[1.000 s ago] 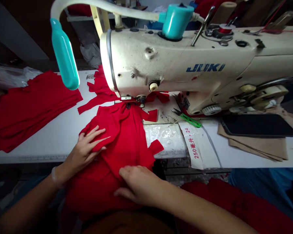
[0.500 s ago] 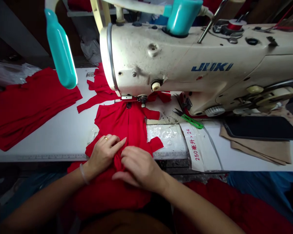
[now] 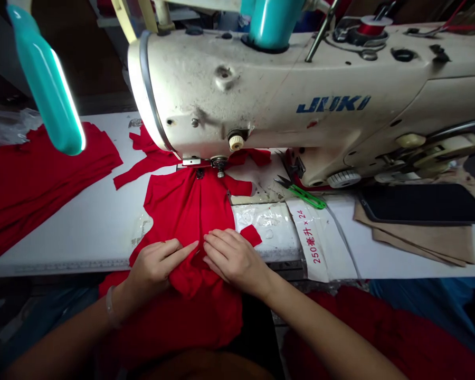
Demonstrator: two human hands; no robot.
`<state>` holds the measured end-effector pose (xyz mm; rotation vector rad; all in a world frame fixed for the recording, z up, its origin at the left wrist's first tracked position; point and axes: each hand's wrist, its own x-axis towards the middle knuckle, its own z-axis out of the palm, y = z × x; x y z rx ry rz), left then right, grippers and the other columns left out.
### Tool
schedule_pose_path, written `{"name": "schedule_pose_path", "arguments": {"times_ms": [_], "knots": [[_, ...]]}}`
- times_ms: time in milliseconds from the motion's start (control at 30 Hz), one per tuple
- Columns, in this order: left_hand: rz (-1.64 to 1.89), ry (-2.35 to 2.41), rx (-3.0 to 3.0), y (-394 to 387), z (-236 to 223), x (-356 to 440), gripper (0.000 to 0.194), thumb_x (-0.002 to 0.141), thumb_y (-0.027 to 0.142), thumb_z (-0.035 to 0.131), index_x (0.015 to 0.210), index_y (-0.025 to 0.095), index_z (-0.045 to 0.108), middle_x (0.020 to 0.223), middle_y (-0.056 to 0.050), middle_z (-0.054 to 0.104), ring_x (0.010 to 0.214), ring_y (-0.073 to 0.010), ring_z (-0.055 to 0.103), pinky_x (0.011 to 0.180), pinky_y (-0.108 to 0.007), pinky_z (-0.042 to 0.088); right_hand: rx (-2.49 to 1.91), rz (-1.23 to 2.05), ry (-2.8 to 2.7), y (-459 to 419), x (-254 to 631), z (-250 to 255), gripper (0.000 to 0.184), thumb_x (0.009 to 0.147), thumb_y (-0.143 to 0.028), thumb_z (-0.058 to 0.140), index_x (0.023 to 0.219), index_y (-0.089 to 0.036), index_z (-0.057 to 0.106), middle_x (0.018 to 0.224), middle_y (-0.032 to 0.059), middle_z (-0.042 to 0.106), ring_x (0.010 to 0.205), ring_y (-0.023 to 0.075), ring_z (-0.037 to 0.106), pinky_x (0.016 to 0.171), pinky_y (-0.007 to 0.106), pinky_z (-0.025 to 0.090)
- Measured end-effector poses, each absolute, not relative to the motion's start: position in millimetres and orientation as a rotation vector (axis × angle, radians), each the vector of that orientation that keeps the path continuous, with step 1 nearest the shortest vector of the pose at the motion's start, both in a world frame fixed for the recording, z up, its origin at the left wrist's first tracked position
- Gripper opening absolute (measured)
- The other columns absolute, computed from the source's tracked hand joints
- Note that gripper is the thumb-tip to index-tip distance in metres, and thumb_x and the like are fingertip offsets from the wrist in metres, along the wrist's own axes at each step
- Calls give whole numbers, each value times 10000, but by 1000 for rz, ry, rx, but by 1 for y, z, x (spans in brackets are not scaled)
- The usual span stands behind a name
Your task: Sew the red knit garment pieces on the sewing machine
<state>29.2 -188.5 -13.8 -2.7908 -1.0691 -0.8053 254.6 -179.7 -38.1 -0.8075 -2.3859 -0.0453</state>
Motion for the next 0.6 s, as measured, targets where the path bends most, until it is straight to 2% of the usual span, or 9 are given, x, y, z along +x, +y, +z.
{"name": "schedule_pose_path", "arguments": {"times_ms": [167, 267, 367, 467, 600], "knots": [[-705, -1060, -2777, -188, -18, 33, 320, 937, 17, 423, 1137, 97, 660, 661, -2, 556, 556, -138, 517, 502, -254, 383, -840, -29, -2401, -178, 256, -36, 248, 927, -229, 605, 1119, -80, 655, 1112, 134, 712, 1069, 247, 644, 906, 398, 535], [-674, -1092, -2789, -185, -17, 33, 327, 946, 44, 409, 1142, 102, 664, 684, -18, 576, 555, -136, 534, 486, -237, 392, -844, -10, -2424, -174, 258, -34, 281, 928, -241, 602, 1145, -66, 641, 1141, 143, 699, 1095, 264, 632, 923, 411, 536], [-677, -1134, -2811, -181, -16, 33, 332, 928, 63, 425, 1155, 110, 663, 943, -107, 684, 633, -141, 613, 509, -231, 446, -864, -10, -2443, -166, 259, -30, 309, 932, -236, 586, 1183, -59, 625, 1165, 150, 686, 1109, 274, 621, 939, 425, 534], [-654, -1122, -2812, -173, -16, 32, 364, 900, 67, 444, 1200, 112, 644, 1234, -158, 662, 757, -182, 686, 588, -274, 522, -853, -17, -2464, -155, 259, -26, 329, 937, -216, 555, 1217, -52, 608, 1165, 158, 680, 1108, 271, 613, 944, 429, 535], [-553, -1101, -2830, -160, -15, 33, 367, 916, 72, 418, 1221, 93, 621, 1269, -132, 668, 786, -195, 712, 607, -297, 548, -837, -3, -2490, -139, 256, -20, 342, 926, -191, 530, 1217, -30, 607, 1152, 175, 667, 1095, 273, 597, 948, 429, 530]]}}
